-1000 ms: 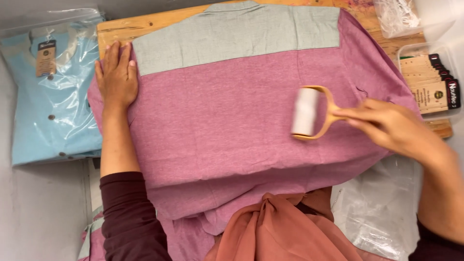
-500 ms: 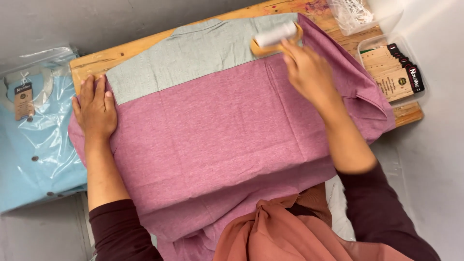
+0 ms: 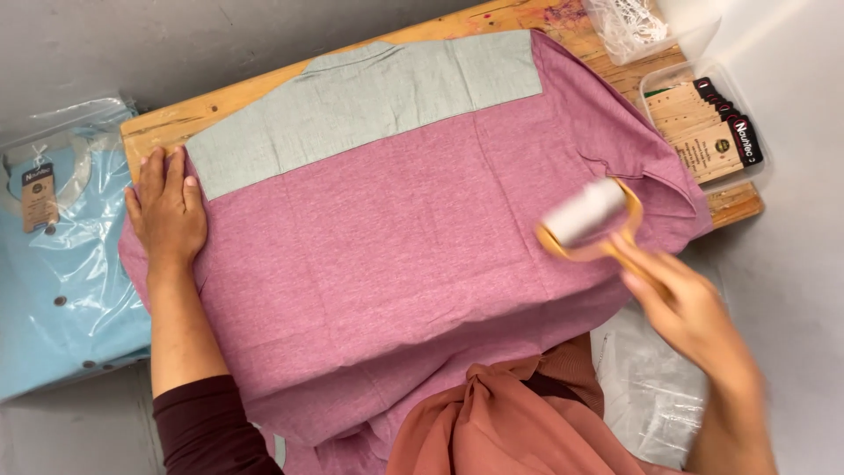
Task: The person uses a lint roller to remove lint from a pink shirt laid on a wooden table. They roll the sticky roller over the sleeves, collar, and body of the shirt, then flip the shirt to clean the back and lower sections.
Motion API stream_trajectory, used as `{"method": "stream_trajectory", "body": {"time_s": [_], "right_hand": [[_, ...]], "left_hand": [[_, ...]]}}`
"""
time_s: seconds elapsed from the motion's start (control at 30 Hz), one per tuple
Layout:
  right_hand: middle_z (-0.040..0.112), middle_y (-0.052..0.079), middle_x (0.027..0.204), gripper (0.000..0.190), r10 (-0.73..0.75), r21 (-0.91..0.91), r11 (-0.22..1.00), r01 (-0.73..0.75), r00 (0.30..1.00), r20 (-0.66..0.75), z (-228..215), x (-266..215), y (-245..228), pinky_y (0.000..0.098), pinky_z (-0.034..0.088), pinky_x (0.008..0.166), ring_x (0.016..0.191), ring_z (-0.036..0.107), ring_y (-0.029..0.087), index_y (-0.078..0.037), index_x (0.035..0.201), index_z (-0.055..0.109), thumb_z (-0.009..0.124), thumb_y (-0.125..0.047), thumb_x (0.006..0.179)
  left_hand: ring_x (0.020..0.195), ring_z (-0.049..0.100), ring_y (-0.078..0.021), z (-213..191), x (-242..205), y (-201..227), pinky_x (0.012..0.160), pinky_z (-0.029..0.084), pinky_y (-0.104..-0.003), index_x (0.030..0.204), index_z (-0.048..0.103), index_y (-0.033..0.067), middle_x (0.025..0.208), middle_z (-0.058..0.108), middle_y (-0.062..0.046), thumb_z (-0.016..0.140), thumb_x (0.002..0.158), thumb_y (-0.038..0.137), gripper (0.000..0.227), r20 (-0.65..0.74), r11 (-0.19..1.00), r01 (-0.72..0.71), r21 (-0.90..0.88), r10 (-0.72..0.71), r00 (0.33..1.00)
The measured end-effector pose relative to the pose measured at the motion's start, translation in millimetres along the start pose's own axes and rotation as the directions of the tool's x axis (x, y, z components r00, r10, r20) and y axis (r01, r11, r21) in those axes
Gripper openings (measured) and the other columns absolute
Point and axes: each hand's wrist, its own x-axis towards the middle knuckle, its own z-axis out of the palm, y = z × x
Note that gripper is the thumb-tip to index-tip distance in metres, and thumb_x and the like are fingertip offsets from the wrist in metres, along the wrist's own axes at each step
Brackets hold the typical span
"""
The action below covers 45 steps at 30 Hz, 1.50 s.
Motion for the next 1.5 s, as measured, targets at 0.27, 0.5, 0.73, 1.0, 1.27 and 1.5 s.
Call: {"method": "stream_trajectory", "body": {"time_s": [0.27,0.5,0.73,1.0,1.27,1.5], "right_hand": [[0.075,-0.009,0.116,0.047,0.210,-0.183,0.965,-0.188,0.972,0.107,-21.1,-23.6,-7.7,0.0228,0.044,0.087,0.088,0.069,0.011,-0.035,0.141,0.065,0.057,-0.028,0.095],[0.067,0.005,0.134,0.040,-0.173,0.005,0.985,0.173,0.984,0.032,66.5,140.6,-45.6,0.0480,0.055,0.083,0.111,0.065,0.028,-0.023,0.144,0.059,0.049,-0.024,0.106],[0.052,0.006,0.154,0.046,-0.210,0.119,0.973,0.195,0.969,0.132,43.8,101.6,-31.5,0.0554,0.042,0.113,0.138,0.052,0.030,-0.018,0.151,0.049,0.052,-0.016,0.105],[0.073,0.002,0.111,0.042,0.049,-0.026,0.999,-0.045,0.987,0.155,-69.2,-21.9,47.9,0.0225,0.042,0.082,0.087,0.062,0.011,-0.016,0.136,0.070,0.064,-0.013,0.095],[0.051,-0.007,0.072,0.036,-0.392,0.010,0.905,0.426,0.823,0.411,37.2,83.2,-29.2,0.0286,0.034,0.049,0.059,0.042,0.010,-0.039,0.133,0.069,0.056,-0.037,0.100],[0.079,0.014,0.088,0.024,-0.334,0.310,0.927,0.209,0.837,0.433,-13.1,97.0,20.0,0.0421,0.057,0.078,0.080,0.074,0.026,-0.014,0.109,0.084,0.071,-0.014,0.089]], "left_hand": [[0.156,0.014,-0.0290,-0.3,1.7,2.2,0.120,0.002,-0.061,0.161,0.036,0.0167,0.169,0.023,-0.011,0.028,0.108,0.026,0.054,-0.009,1.000,-0.019,0.024,0.019,1.000],[0.152,0.018,-0.0381,9.9,1.8,-6.0,0.115,0.008,-0.070,0.157,0.039,0.0092,0.164,0.028,-0.018,0.038,0.107,0.017,0.050,-0.023,0.984,-0.055,0.172,0.060,0.998],[0.155,0.016,-0.0414,-62.4,-154.7,56.7,0.122,0.013,-0.059,0.156,0.042,0.0031,0.166,0.028,-0.023,0.047,0.110,0.028,0.052,-0.091,0.979,-0.177,-0.105,0.167,0.982],[0.115,0.054,-0.0383,19.4,-328.6,-5.0,0.098,0.046,-0.049,0.133,0.058,-0.0090,0.125,0.052,-0.024,0.057,0.110,-0.003,0.024,-0.688,0.958,0.097,-0.270,-0.262,0.677],[0.091,0.052,-0.0161,115.1,-312.8,-13.9,0.084,0.046,-0.031,0.119,0.037,0.0101,0.107,0.053,-0.009,0.062,0.104,0.054,0.052,-0.506,0.602,0.027,-0.798,-0.694,0.512],[0.078,0.048,-0.0071,106.9,-317.1,-30.4,0.075,0.040,-0.024,0.115,0.041,0.0112,0.088,0.054,-0.001,0.064,0.116,0.018,0.024,-0.507,0.612,-0.019,-0.791,-0.638,0.579]]}}
